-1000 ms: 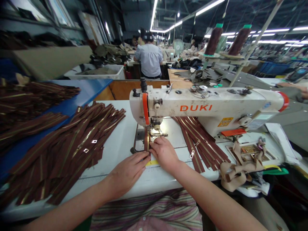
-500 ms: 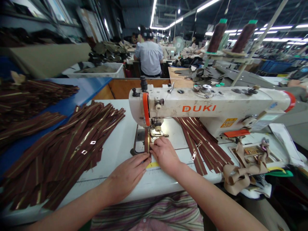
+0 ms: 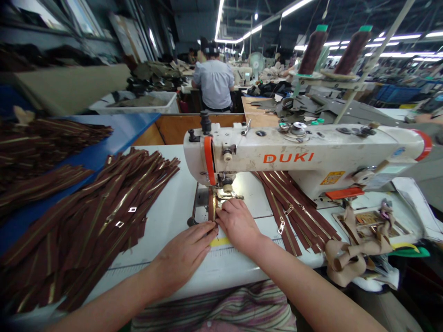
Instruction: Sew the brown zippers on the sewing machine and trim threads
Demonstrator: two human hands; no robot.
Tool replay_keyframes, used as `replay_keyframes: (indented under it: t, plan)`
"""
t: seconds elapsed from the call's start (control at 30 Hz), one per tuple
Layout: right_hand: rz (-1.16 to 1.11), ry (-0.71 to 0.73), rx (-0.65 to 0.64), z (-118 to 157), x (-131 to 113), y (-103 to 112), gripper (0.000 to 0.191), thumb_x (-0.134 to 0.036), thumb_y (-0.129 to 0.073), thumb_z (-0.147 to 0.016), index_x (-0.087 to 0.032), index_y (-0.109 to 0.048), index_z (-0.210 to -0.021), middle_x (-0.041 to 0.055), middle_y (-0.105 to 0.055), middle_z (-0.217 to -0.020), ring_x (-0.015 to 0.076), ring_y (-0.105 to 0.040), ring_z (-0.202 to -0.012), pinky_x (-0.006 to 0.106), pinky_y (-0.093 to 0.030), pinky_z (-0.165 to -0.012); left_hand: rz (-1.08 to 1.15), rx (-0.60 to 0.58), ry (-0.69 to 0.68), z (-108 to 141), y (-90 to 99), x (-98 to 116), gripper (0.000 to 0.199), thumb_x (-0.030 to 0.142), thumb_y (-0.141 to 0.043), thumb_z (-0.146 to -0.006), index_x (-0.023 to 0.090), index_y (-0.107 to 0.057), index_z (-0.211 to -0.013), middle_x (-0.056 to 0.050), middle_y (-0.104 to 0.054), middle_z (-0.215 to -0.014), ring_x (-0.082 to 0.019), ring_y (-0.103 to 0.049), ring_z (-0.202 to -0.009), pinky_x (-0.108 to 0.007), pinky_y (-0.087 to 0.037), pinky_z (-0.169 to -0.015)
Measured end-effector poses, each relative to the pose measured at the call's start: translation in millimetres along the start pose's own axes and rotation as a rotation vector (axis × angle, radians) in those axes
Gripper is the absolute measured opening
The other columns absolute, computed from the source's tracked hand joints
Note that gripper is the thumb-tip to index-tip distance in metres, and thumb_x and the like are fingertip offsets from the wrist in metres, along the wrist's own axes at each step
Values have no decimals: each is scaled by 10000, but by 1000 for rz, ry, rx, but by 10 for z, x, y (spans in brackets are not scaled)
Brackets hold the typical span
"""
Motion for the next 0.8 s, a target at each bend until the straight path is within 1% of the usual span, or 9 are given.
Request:
replay_keyframes:
  t: [0.13, 0.27, 0.43, 0.63, 0.8]
  plan:
    - [43, 14, -8, -79, 37, 0, 106, -200, -582, -889, -148, -673, -880, 76, -609, -829, 229, -490, -876, 350, -373, -783, -22, -18, 31, -64, -9, -81, 337, 140, -337, -927, 94, -538, -1194, -135, -613, -1203, -232, -548, -1146, -377, -445, -985]
    - [73, 23, -34, -166, 80, -18, 140, -202, -564, -901, -154, -673, -828, 72, -608, -801, 218, -496, -857, 335, -354, -755, -52, -25, 18, -149, -36, -142, 337, 143, -327, -938, 78, -549, -1183, -144, -623, -1183, -240, -548, -1143, -385, -452, -976]
    - [76, 15, -25, -216, 132, -42, 148, -186, -550, -909, -153, -681, -850, 67, -621, -824, 206, -500, -832, 328, -334, -732, -83, 2, 47, -218, -53, -227, 337, 179, -331, -959, 71, -554, -1188, -143, -625, -1194, -241, -536, -1170, -382, -449, -988]
    - [46, 16, -26, -225, 144, -43, 142, -181, -557, -906, -148, -690, -869, 67, -629, -834, 202, -496, -838, 321, -330, -744, -94, 34, 58, -253, -79, -322, 348, 192, -342, -957, 57, -553, -1199, -159, -615, -1222, -246, -526, -1202, -389, -446, -1010]
    - [35, 15, -14, -226, 151, -41, 151, -168, -541, -911, -146, -690, -903, 66, -636, -849, 200, -498, -843, 318, -330, -756, -89, 51, 56, -264, -111, -425, 386, 205, -300, -969, 38, -539, -1223, -164, -606, -1256, -227, -528, -1215, -368, -451, -1020]
Point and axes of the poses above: each hand's wrist, its own z-axis away from the middle knuckle, its own y-axis out of the back of the hand, x = y × z, the point moved 6 cm from there along -z, towards the middle knuckle
